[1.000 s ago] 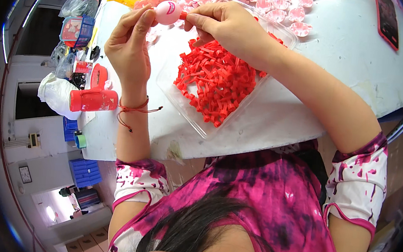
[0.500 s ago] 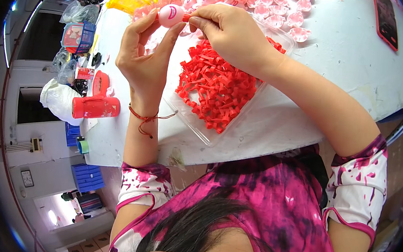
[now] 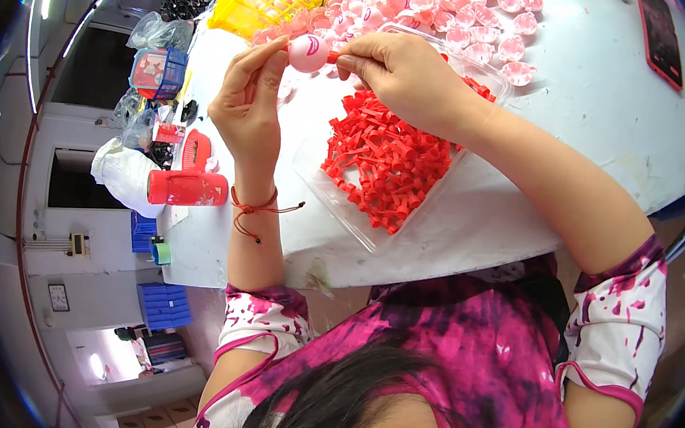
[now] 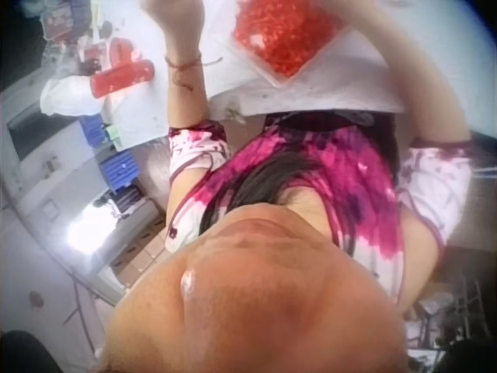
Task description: Assembling pink flower-like plastic pieces by joining them with red plastic components.
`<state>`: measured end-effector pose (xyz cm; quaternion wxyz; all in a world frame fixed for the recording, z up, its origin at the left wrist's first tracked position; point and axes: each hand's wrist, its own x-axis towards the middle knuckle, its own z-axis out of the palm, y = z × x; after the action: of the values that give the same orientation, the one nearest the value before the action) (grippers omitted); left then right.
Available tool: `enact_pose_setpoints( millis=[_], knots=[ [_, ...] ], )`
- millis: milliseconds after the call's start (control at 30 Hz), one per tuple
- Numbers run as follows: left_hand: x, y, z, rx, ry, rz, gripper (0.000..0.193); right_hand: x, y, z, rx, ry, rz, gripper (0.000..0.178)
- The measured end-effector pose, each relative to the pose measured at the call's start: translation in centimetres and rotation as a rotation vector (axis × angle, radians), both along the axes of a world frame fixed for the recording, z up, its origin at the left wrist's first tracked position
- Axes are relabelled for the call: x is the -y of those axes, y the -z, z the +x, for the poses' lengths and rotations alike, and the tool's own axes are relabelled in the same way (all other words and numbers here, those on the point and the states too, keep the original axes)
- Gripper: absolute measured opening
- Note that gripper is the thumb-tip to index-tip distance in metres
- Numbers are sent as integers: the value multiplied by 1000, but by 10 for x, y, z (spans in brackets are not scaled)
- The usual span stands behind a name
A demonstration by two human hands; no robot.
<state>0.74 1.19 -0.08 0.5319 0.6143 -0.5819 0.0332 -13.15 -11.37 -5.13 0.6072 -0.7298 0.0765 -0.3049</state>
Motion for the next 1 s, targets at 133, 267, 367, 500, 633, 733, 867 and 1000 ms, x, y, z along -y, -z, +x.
enact_pose_setpoints(
  millis=[133,267,367,500,633,733,867,1000],
  knots=[
    [2,0,-1,106,-44,5,19,0,0,0,-2,15,7,19],
    [0,6,-10,24,-79,-25,22,-7,-3,-2,-35,-9,20,21],
    [1,14,-10,166,-93,-120,31,-16,1,2,90,-70,281,21],
    [2,15,-11,343,-144,-145,45,-19,5,4,71,-61,306,21],
    [5,17,-13,297,-175,-123,40,-19,9,8,134,20,218,21],
    [0,18,-9,279,-161,-106,37,-19,6,8,43,-6,157,22],
    [10,10,-1,133,-13,23,45,-9,5,7,39,-131,413,25],
    [4,-10,-3,-105,42,-33,65,-7,-14,5,23,-267,584,25]
  ],
)
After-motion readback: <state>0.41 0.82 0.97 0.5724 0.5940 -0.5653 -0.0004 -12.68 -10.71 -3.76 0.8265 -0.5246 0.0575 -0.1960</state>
